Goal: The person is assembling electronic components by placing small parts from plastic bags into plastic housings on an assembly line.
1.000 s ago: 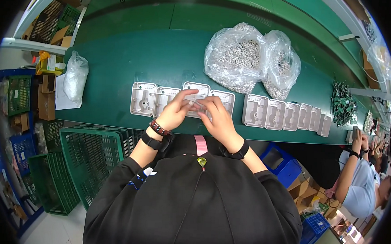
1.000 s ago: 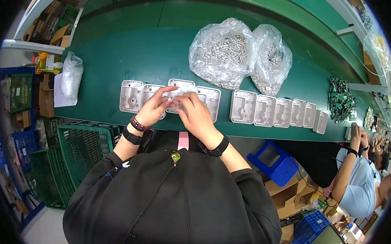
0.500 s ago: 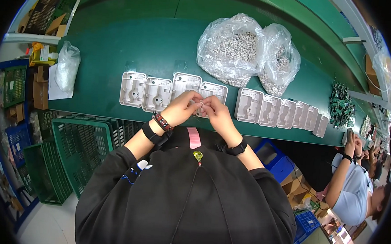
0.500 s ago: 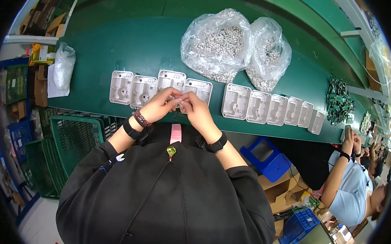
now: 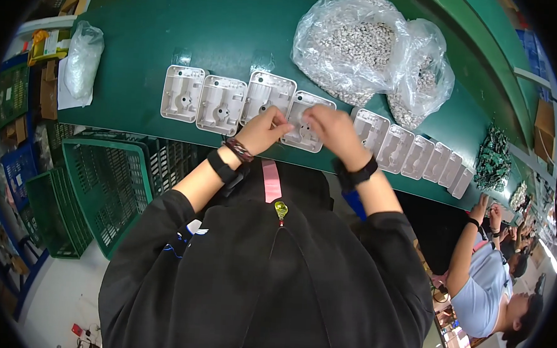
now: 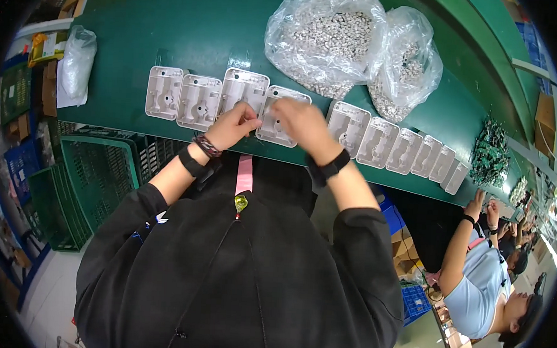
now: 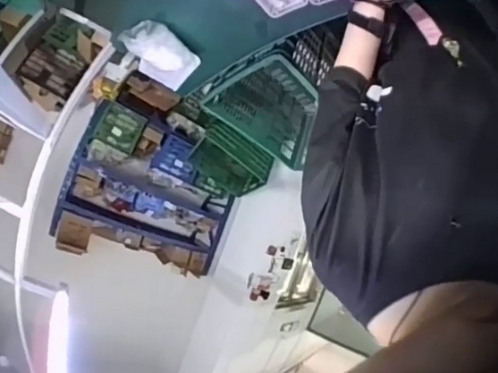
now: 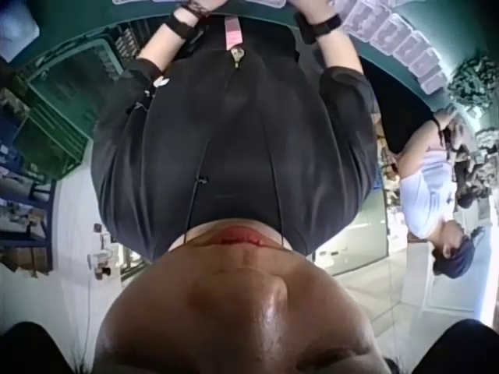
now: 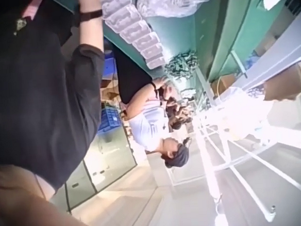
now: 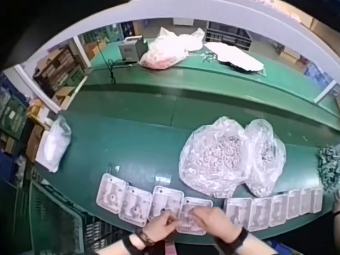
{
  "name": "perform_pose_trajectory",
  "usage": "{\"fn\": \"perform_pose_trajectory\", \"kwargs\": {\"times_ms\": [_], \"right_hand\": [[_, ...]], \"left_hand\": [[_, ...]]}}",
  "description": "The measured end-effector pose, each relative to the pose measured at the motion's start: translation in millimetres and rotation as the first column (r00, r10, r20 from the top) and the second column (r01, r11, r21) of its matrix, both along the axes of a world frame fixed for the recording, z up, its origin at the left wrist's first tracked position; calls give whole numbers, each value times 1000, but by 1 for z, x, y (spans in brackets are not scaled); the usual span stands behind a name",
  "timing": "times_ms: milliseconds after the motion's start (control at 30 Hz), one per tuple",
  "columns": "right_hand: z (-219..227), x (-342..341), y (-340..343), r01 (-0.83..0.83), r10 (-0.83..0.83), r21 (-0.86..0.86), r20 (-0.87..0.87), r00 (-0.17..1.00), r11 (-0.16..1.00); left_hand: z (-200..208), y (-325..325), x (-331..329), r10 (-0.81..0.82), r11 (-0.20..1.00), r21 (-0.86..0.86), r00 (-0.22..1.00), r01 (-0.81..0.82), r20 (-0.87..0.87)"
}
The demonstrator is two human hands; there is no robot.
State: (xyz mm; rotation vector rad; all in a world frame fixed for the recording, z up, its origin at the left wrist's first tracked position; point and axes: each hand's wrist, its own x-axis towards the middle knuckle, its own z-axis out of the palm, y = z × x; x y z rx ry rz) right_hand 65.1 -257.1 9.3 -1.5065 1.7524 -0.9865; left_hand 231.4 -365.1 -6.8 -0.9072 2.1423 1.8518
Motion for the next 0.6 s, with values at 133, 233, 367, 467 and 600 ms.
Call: {"fn": "perform_pose_trajectory", "kwargs": {"times_ms": [133, 233, 367, 467, 600], "right_hand": [[-21, -35, -27, -247, 162, -95, -525, 836, 964], [-30, -40, -46, -407, 238, -135, -632, 737, 903], [-43, -40, -55, -478, 314, -68, -673, 670, 876], [-48, -40, -50, -526, 300, -108, -717, 629, 844], [-50, -42, -47, -565, 363, -35, -733, 575, 824]], "left_hand": [[-11, 12, -7, -98, 804, -590, 995, 77, -5], [-14, 17, -11, -129, 689, -714, 991, 123, 46], [-18, 20, -10, -107, 688, -702, 983, 184, 152], [-24, 23, -6, -84, 702, -689, 981, 183, 174], [-20, 26, -7, -84, 677, -705, 974, 211, 211]]}}
